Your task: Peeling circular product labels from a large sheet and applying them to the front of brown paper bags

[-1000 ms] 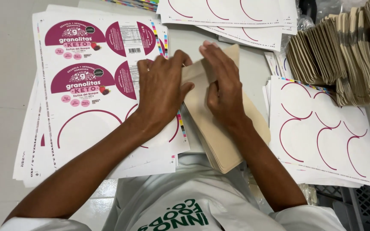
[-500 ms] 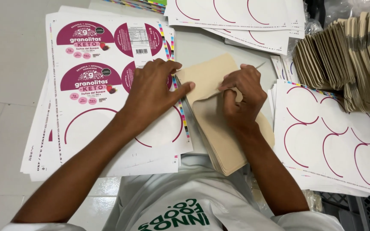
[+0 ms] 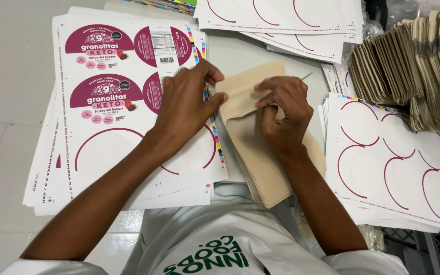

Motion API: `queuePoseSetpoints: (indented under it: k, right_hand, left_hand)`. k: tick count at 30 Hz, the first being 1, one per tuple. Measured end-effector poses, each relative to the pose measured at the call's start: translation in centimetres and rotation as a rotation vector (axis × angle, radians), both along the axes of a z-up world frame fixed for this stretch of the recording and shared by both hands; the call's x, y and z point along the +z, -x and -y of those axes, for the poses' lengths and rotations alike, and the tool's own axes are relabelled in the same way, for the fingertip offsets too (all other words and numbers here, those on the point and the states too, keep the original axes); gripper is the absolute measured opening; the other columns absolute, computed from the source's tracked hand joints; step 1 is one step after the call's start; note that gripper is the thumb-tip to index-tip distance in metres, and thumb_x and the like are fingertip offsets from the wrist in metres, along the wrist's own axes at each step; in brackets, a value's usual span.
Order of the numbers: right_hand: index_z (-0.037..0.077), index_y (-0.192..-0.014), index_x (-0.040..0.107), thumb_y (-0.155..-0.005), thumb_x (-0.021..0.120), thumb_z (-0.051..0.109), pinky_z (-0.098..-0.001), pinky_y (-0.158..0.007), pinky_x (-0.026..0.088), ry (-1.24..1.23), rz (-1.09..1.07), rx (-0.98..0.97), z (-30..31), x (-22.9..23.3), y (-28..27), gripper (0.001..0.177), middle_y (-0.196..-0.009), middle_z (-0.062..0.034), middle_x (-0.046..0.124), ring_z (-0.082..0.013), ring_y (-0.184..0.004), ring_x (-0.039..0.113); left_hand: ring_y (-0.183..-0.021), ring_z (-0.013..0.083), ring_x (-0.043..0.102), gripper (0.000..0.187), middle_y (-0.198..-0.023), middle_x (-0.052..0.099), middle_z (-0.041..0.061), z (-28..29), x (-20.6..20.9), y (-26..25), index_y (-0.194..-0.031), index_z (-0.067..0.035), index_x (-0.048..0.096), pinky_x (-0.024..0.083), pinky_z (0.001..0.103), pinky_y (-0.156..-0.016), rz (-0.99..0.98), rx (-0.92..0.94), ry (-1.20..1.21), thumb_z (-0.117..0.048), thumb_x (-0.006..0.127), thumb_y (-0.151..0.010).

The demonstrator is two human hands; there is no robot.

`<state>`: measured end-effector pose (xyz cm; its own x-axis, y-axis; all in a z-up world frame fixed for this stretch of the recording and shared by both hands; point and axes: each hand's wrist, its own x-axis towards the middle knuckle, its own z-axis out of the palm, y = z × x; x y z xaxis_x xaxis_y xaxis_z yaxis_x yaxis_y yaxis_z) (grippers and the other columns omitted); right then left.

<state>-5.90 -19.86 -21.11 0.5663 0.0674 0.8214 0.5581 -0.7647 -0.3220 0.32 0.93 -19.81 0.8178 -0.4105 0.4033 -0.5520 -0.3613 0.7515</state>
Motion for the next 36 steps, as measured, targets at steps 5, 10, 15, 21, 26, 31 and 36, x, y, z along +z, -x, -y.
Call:
queuePoseSetpoints:
  k: [5,10,15,21,26,31,36]
  right_hand:
    - [0.012,-0.074,0.059,-0.090,0.054,-0.013,-0.0488,-0.111,0.034,0.013,-0.003,-0.062,-1.1,1.3,0.2,0.030,-0.110,-0.0050,0.076,-0.0293,-0.114,0.067]
    - [0.010,-0.084,0.061,-0.102,0.058,0.059,-0.0513,-0.116,0.032,0.010,0.037,-0.034,0.1,0.6,-0.4,0.052,-0.105,-0.0094,0.072,-0.0305,-0.111,0.067]
    - [0.004,-0.141,0.044,-0.084,0.050,-0.011,-0.0564,-0.133,0.022,-0.008,0.004,-0.191,-0.4,5.1,1.7,0.059,-0.152,-0.0209,0.049,-0.0376,-0.150,0.044]
    - [-0.002,-0.120,0.057,-0.088,0.042,-0.018,-0.0526,-0.116,0.043,0.033,0.017,-0.145,0.5,7.0,0.8,0.038,-0.136,-0.0213,0.058,-0.0369,-0.135,0.051]
    - [0.000,-0.114,0.062,-0.088,0.042,-0.016,-0.0473,-0.108,0.046,0.030,-0.060,-0.087,-0.2,5.9,-0.6,0.036,-0.126,-0.0193,0.062,-0.0351,-0.126,0.057]
    - [0.003,-0.114,0.063,-0.077,0.035,-0.018,-0.0358,-0.083,0.050,0.049,-0.145,-0.023,-0.2,2.9,-2.1,0.051,-0.123,-0.0158,0.066,-0.0319,-0.121,0.063]
    - [0.001,-0.114,0.063,-0.072,0.032,-0.018,-0.0426,-0.100,0.051,0.024,-0.217,0.028,-0.9,1.9,-1.8,0.056,-0.122,-0.0187,0.066,-0.0350,-0.119,0.063]
  left_hand:
    - [-0.070,0.0235,0.070,0.025,-0.084,0.076,0.019,0.6,0.8,2.7,-0.124,-0.006,0.059,0.049,0.035,-0.067,-0.204,-0.256,0.354,-0.020,0.060,-0.104]
    - [-0.072,0.0477,0.073,0.039,-0.084,0.072,0.028,2.1,-1.2,4.4,-0.119,0.003,0.059,0.053,0.052,-0.062,-0.068,-0.183,0.114,-0.023,0.074,-0.094]
    - [-0.052,0.0117,0.052,0.024,-0.069,0.056,0.000,-0.1,0.2,4.5,-0.105,-0.012,0.049,0.037,0.032,-0.052,-0.126,0.047,0.264,-0.035,0.043,-0.108]
    - [-0.103,0.0156,0.068,0.026,-0.115,0.074,0.006,-12.0,3.2,1.1,-0.128,-0.010,0.064,0.056,0.033,-0.075,-0.317,0.275,0.069,-0.015,0.056,-0.104]
    - [-0.081,0.0323,0.065,0.037,-0.104,0.072,0.009,-15.8,0.4,-2.0,-0.130,-0.006,0.065,0.051,0.046,-0.069,-0.414,0.449,-0.237,-0.025,0.058,-0.099]
    - [-0.122,0.0419,0.052,0.085,-0.135,0.058,0.027,-8.5,-4.1,-3.8,-0.142,0.001,0.061,0.040,0.052,-0.096,0.204,0.583,-0.506,-0.056,0.088,-0.086]
    - [-0.110,0.0362,0.059,0.050,-0.102,0.072,0.013,1.7,-2.3,-1.6,-0.094,-0.013,0.073,0.038,0.053,-0.088,0.151,0.244,-0.564,-0.061,0.078,-0.084]
